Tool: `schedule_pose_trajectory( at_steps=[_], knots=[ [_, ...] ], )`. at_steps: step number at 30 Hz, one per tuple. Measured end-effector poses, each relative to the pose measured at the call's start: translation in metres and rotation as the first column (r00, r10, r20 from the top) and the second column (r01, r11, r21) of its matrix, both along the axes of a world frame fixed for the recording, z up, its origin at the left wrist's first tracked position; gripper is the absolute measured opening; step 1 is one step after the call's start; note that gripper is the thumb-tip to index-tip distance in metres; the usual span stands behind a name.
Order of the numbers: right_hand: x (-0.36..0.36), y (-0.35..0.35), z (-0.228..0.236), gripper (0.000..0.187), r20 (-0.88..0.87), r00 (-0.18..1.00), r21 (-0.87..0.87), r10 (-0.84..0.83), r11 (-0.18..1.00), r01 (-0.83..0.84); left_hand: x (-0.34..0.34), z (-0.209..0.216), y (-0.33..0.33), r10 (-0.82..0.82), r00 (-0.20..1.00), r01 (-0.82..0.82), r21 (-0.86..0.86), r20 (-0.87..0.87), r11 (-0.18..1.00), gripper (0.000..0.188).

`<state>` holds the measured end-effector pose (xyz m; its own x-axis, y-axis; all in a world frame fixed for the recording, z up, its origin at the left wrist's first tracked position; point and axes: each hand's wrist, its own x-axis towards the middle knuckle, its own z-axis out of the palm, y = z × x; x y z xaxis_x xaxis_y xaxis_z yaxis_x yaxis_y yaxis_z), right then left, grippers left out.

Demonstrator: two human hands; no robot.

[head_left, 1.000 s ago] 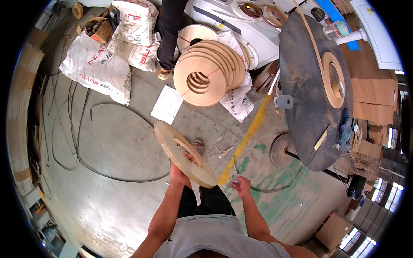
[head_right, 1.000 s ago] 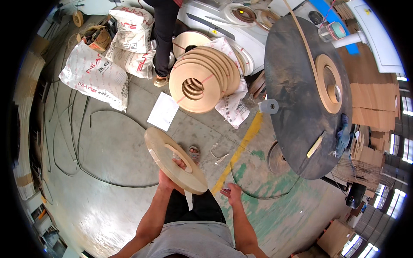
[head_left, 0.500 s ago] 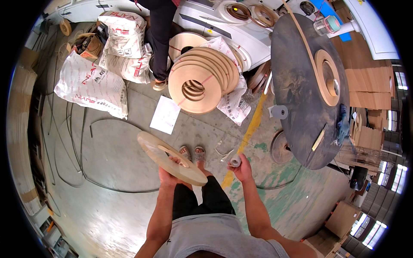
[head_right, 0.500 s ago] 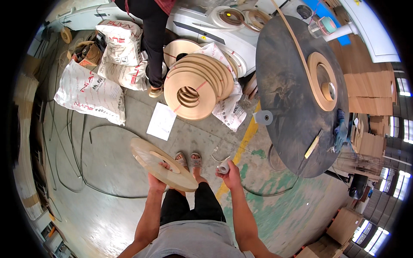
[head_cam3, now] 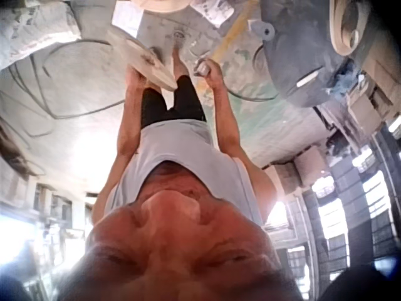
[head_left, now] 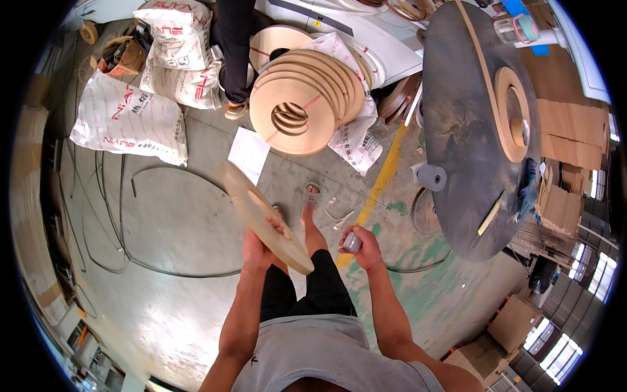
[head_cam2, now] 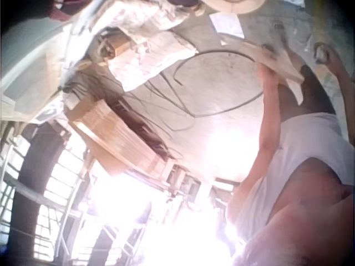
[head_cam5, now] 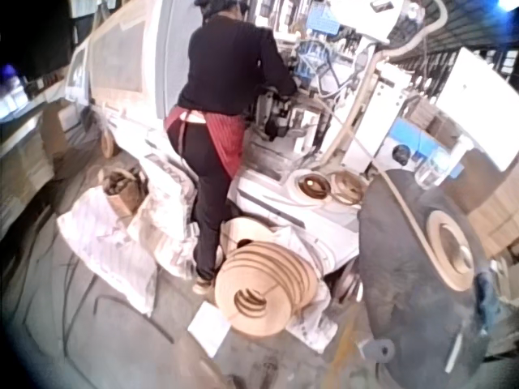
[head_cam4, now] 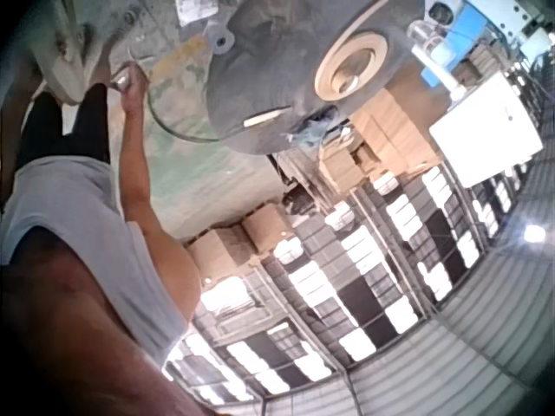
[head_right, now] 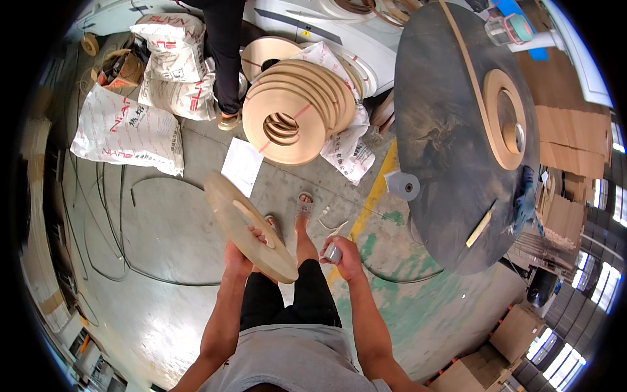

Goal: The person removes a roll of edge banding from a rotating platform, secures the loose end using adhesive tape from a dispenser, and places it on a stack of rolls near a woodworking machine.

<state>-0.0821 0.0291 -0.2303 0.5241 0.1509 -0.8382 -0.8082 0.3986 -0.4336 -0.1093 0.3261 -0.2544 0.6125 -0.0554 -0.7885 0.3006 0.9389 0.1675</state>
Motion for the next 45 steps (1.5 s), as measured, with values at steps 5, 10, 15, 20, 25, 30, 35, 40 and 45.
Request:
schedule_pose_trajectory(
  at_steps=[5, 10, 15, 20, 25, 30, 35, 40, 45],
  knots=[
    [0.026, 0.004, 0.006, 0.013, -0.036, 0.985, -0.097, 0.169, 0.98, -0.172, 0.035, 0.004, -0.043, -0.147, 0.989, 0.147, 0.015, 0.002, 0.989, 0.037],
    [0.047, -0.007, 0.021, 0.022, 0.041, 0.964, -0.109, 0.264, 0.96, -0.258, 0.09, 0.014, -0.092, -0.427, 0.892, 0.451, 0.23, -0.148, 0.862, 0.044],
    [0.069, -0.031, 0.028, 0.026, 0.014, 0.961, -0.226, 0.277, 0.937, -0.267, 0.111, -0.009, -0.127, -0.526, 0.844, 0.534, 0.25, -0.102, 0.808, 0.048],
    [0.101, -0.049, 0.016, 0.026, 0.093, 0.976, -0.305, 0.199, 0.938, -0.162, 0.125, 0.002, -0.144, -0.521, 0.85, 0.519, 0.289, -0.074, 0.805, 0.046],
    [0.119, -0.051, -0.014, 0.024, 0.089, 0.992, -0.292, 0.09, 0.954, -0.061, 0.132, 0.022, -0.146, -0.46, 0.879, 0.474, 0.344, -0.127, 0.811, 0.054],
    [0.121, -0.034, -0.011, 0.019, 0.1, 0.985, -0.285, 0.142, 0.952, -0.109, 0.115, 0.024, -0.111, -0.428, 0.895, 0.438, 0.437, -0.127, 0.786, 0.05],
    [0.114, -0.015, 0.002, 0.017, 0.035, 0.983, -0.275, 0.179, 0.948, -0.162, 0.082, 0.036, -0.049, -0.376, 0.901, 0.433, 0.488, -0.215, 0.758, 0.059],
    [0.103, 0.002, 0.008, 0.018, 0.133, 0.965, -0.314, 0.226, 0.933, -0.175, 0.04, 0.062, 0.011, -0.397, 0.883, 0.467, 0.539, -0.249, 0.701, 0.059],
    [0.095, 0.034, 0.031, 0.02, 0.139, 0.929, -0.328, 0.343, 0.901, -0.284, -0.024, 0.049, 0.067, -0.463, 0.802, 0.594, 0.585, -0.378, 0.551, 0.061]
  ],
)
